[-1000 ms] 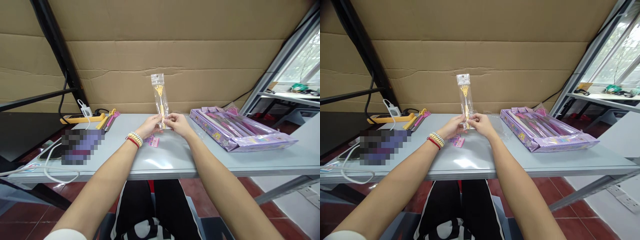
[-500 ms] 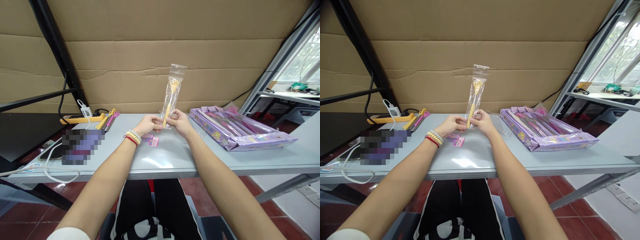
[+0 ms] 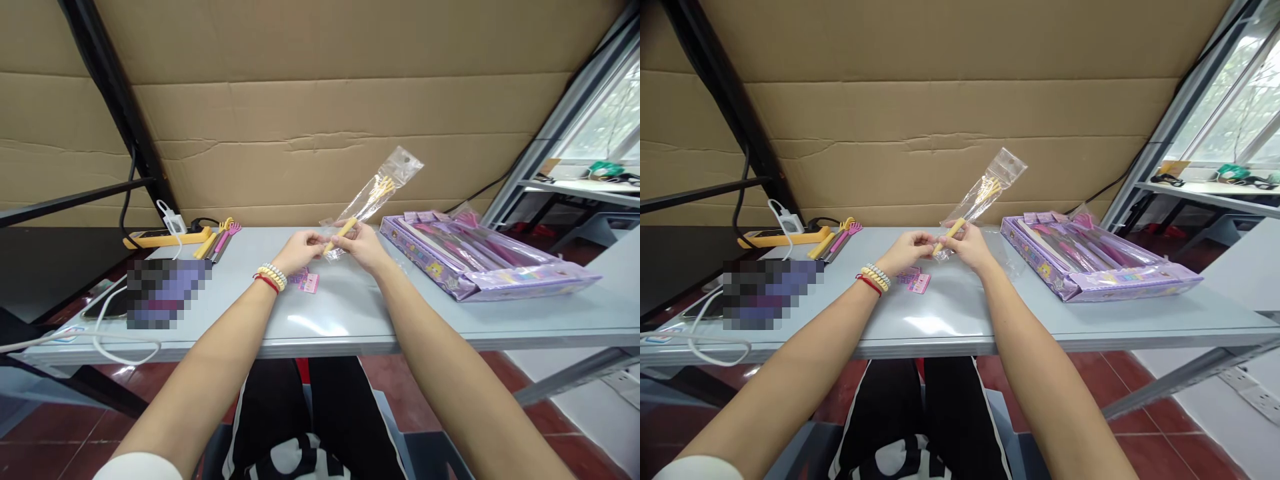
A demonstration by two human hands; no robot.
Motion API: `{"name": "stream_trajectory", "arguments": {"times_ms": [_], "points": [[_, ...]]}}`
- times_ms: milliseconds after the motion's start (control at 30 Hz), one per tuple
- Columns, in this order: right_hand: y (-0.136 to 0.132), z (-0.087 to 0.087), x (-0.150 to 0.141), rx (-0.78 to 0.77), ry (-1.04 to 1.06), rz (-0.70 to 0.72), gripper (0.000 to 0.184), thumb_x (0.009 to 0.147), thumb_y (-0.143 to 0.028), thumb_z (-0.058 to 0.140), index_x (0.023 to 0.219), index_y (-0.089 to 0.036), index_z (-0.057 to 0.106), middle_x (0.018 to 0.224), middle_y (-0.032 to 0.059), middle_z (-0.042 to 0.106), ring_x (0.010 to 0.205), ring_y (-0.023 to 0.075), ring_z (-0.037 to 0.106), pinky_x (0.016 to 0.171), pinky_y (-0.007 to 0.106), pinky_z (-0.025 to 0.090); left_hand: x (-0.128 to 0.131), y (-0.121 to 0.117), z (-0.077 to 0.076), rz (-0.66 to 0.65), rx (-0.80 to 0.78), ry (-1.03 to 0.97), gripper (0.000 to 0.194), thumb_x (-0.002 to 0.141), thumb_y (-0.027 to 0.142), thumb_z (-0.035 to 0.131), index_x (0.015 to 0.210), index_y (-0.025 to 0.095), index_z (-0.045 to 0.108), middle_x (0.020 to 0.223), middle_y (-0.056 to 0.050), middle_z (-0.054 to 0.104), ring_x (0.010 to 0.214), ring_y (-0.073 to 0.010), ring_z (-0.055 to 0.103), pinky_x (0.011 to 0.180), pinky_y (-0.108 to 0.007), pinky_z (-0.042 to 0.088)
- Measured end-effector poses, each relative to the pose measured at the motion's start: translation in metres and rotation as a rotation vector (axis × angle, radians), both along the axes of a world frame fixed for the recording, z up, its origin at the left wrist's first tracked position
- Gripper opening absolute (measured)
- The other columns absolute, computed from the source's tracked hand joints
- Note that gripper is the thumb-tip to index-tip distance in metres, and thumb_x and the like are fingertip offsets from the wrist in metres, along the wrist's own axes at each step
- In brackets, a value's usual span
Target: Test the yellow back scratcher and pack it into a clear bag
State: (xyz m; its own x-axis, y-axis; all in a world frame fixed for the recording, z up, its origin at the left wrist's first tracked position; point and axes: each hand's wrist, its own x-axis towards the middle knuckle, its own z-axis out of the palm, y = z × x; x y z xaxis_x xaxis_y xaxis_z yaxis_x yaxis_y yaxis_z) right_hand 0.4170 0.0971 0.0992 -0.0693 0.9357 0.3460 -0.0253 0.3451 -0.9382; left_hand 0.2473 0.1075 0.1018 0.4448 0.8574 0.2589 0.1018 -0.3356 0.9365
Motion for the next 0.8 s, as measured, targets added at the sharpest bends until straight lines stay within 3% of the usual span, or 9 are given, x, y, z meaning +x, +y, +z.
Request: {"name": "stream_trajectory", "arguments": {"times_ms": [100, 267, 467, 633, 800], "points": [[0.003, 0.0, 0.0, -0.001, 0.004, -0.024, 0.055, 0.055, -0.04, 0.081, 0.093, -0.02, 0.049, 0.063, -0.0015, 0.064, 0.059, 0.0181, 0.064, 0.051, 0.03, 0.052, 0.001, -0.001, 0.0, -0.048, -0.091, -0.07, 0.032, 0.067, 0.029, 0.075, 0.09, 0.013, 0.059, 0.082, -0.006, 0.065, 0.074, -0.014, 0.062, 0.071, -0.031, 0.051], [-0.001, 0.002, -0.004, -0.003, -0.003, -0.054, 0.049, 0.059, -0.046, 0.078, 0.089, -0.018, 0.051, 0.07, 0.0021, 0.064, 0.066, 0.0198, 0.065, 0.048, 0.03, 0.054, 0.004, 0.0, -0.001, 0.006, -0.128, -0.158, 0.028, 0.064, 0.02, 0.078, 0.081, 0.01, 0.058, 0.073, -0.003, 0.064, 0.063, -0.0104, 0.059, 0.067, -0.029, 0.051], [-0.008, 0.005, -0.008, -0.014, 0.047, -0.034, 0.071, 0.044, -0.031, 0.087, 0.099, -0.019, 0.045, 0.075, 0.0007, 0.067, 0.068, 0.0176, 0.065, 0.055, 0.03, 0.056, 0.005, -0.002, 0.002, 0.169, -0.081, -0.257, 0.033, 0.058, 0.014, 0.08, 0.083, 0.012, 0.058, 0.071, 0.001, 0.061, 0.064, -0.0094, 0.057, 0.065, -0.026, 0.049], [-0.007, 0.007, -0.006, 0.014, 0.087, -0.032, 0.055, 0.048, -0.035, 0.086, 0.084, -0.018, 0.048, 0.073, 0.0022, 0.066, 0.061, 0.0155, 0.062, 0.05, 0.028, 0.052, 0.007, -0.001, 0.003, 0.059, -0.195, -0.429, 0.027, 0.062, 0.019, 0.078, 0.079, 0.013, 0.058, 0.073, 0.001, 0.061, 0.067, -0.0088, 0.058, 0.069, -0.027, 0.05], [-0.007, 0.008, -0.005, -0.016, 0.155, -0.003, 0.049, 0.05, -0.037, 0.085, 0.078, -0.019, 0.049, 0.07, 0.0012, 0.065, 0.063, 0.016, 0.063, 0.051, 0.028, 0.053, 0.007, 0.0, 0.004, 0.095, -0.238, -0.476, 0.018, 0.064, 0.012, 0.074, 0.074, 0.012, 0.06, 0.068, 0.001, 0.061, 0.064, -0.0089, 0.058, 0.071, -0.029, 0.052]]}}
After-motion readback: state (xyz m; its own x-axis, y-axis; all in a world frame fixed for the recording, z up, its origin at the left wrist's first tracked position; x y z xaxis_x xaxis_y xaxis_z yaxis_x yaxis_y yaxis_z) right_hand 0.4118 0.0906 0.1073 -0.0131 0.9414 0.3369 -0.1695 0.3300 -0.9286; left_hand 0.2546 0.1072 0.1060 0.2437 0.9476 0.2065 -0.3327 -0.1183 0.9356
